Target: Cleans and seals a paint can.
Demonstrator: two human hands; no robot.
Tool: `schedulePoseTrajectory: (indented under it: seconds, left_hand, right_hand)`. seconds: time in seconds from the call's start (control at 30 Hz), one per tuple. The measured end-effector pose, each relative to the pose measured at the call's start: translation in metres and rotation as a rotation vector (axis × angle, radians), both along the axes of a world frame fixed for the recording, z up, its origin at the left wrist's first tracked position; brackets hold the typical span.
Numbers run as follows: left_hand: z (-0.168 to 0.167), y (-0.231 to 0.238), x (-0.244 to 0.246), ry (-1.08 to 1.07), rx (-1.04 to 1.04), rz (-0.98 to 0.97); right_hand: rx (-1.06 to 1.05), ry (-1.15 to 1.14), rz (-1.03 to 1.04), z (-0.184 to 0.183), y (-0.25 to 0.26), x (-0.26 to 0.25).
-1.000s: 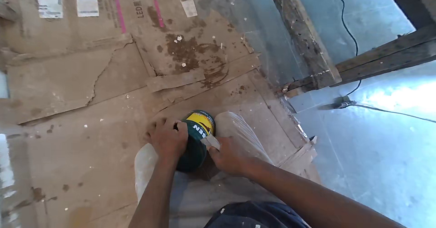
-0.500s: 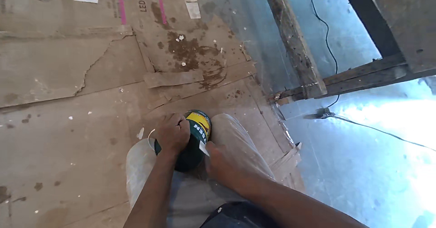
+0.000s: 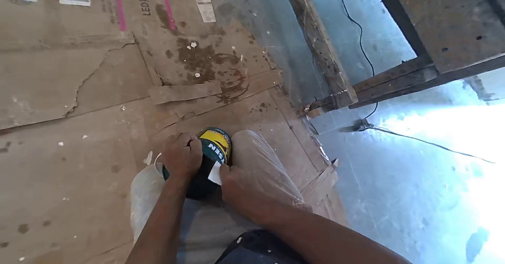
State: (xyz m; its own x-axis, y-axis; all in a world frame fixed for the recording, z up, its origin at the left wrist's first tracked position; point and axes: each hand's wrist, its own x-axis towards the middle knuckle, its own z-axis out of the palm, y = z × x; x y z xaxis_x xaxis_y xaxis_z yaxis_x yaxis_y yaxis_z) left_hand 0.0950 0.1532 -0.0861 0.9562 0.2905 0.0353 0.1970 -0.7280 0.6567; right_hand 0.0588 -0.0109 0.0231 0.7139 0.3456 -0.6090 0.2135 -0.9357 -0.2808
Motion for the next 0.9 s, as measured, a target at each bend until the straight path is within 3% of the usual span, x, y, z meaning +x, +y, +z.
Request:
schedulePoseTrajectory:
  seconds: [0.4,0.73,0.8,0.9]
  left_hand:
    - [0.005,-0.003,-0.001,0.022,0.011,-0.005]
    - [0.009,-0.003,0.0,0.117,0.009,0.004]
    - [0.008,-0.001,-0.001,0.099,0.004,0.006]
    - [0.008,0.0,-0.002,0.089,-0.022,0.0]
  right_hand:
    - [0.08,-0.571,0.048,-0.045,-0.007,-0.029]
    - [0.1,-0.469,-0.005,-0.042,-0.004,-0.031]
    - [0.121,-0.357,0.006,-0.036,-0.006,-0.025]
    - [0.092,-0.008,0.006,-0.014,-0.01,-0.005]
